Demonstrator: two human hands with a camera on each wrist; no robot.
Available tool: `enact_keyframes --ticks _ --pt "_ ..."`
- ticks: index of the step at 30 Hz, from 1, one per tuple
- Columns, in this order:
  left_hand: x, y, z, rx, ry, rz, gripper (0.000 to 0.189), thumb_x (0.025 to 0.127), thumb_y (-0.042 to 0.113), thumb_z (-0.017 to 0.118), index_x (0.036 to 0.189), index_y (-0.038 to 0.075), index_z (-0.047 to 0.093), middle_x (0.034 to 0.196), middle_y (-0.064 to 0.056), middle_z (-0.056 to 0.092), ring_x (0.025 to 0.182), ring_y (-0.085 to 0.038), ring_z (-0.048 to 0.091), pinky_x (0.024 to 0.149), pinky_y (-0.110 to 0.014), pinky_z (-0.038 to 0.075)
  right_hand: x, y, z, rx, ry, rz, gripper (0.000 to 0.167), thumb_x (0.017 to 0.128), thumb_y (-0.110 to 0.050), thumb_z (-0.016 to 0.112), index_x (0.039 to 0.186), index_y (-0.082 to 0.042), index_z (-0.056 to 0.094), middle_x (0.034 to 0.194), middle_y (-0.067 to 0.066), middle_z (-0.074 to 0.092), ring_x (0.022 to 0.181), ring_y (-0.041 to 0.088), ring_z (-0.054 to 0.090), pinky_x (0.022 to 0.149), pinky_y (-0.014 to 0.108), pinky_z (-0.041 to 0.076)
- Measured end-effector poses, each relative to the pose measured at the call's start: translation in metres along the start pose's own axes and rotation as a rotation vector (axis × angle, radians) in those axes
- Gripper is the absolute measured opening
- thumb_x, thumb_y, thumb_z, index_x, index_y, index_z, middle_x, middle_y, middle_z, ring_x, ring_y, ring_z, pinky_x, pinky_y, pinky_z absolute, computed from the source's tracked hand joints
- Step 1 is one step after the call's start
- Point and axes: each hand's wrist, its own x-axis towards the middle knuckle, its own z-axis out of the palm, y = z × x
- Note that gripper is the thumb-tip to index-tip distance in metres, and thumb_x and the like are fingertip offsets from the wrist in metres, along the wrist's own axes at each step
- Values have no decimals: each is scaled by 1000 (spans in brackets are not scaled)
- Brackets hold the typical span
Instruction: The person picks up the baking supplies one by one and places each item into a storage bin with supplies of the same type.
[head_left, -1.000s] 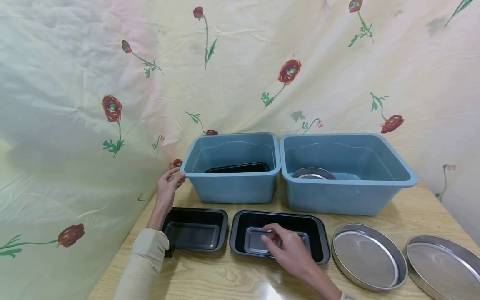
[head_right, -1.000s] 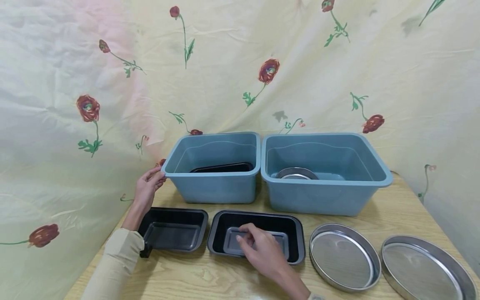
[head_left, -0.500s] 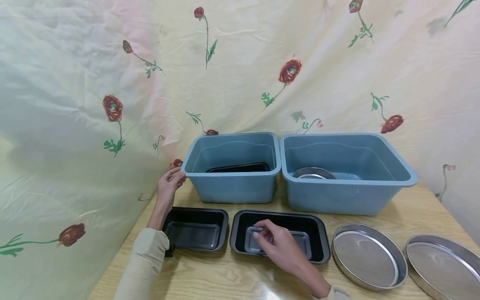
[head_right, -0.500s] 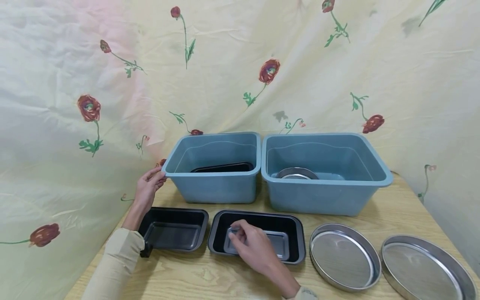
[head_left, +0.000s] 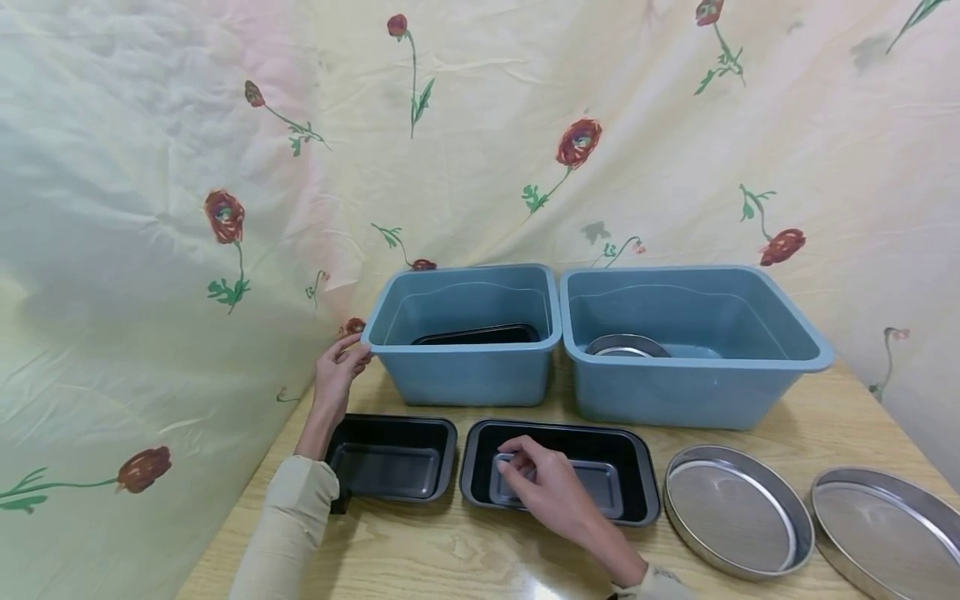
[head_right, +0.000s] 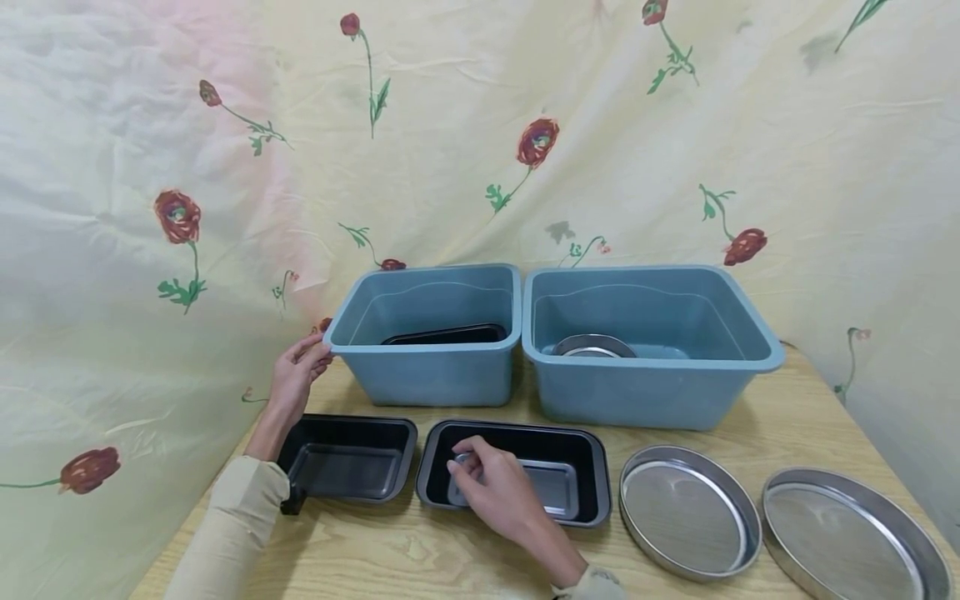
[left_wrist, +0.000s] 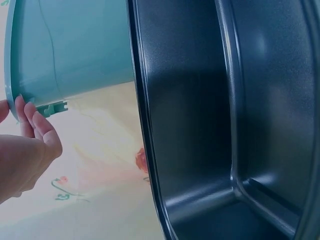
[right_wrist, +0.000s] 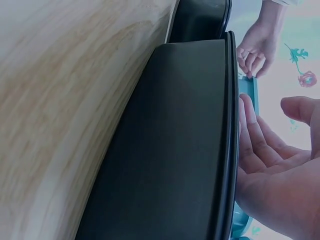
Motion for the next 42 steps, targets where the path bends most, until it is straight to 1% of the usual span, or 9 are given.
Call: enact_keyframes --ticks 4,9,13,17,21,25,31,36,42 --pt "0 -1 -1 -6 2 9 42 103 15 67 140 -4 57 82 9 70 79 -4 66 80 -19 53 1 0 2 9 -2 -6 23 104 -17 63 120 -1 68 89 -4 68 76 9 63 67 27 55" --pt "0 -1 -2 -31 -6 17 42 103 11 66 139 -5 56 79 10 69 77 -4 65 77 -18 53 3 -2 5 33 -6 -11 24 104 -17 64 120 1 67 90 4 70 76 10 64 66 27 54" --pt "0 0 -1 -17 -2 16 41 102 13 67 139 -4 57 80 11 70 78 -4 66 78 -18 53 4 -3 8 72 -9 -17 26 103 -18 65 120 2 67 92 6 71 76 11 65 65 27 54" --pt "-1 1 -1 1 -2 13 42 103 14 67 139 -4 57 82 11 70 79 -4 66 80 -18 53 6 -3 10 85 -13 -11 25 103 -16 65 120 2 67 93 5 71 76 10 65 65 27 54" --pt "-1 1 -1 -8 -8 18 42 103 13 66 140 -5 56 83 9 70 78 -4 66 80 -18 53 7 -4 14 71 -21 -7 25 103 -15 65 121 2 68 93 4 71 76 10 66 64 26 54" --pt "0 0 -1 -14 -7 22 43 103 12 66 140 -6 56 82 9 69 76 -4 65 79 -18 53 8 -5 17 44 -30 -7 26 103 -16 65 120 3 68 90 0 69 76 11 66 64 26 53" --pt "0 -1 -1 -15 0 30 42 102 11 67 139 -7 56 83 7 70 76 -4 65 78 -18 53 9 -6 23 55 -36 -17 26 103 -16 65 120 3 68 89 0 68 76 12 66 64 27 53" --pt "0 -2 0 5 12 27 41 102 12 67 139 -4 58 83 7 70 78 -4 66 79 -19 53 10 -7 27 59 -39 -17 27 103 -17 64 120 4 68 89 1 69 77 13 66 64 27 54" --pt "0 -2 0 4 7 18 41 101 12 68 139 -3 58 83 7 70 80 -6 64 81 -21 52 11 -8 32 44 -44 2 26 103 -15 64 120 4 68 89 0 69 76 12 66 64 27 54"
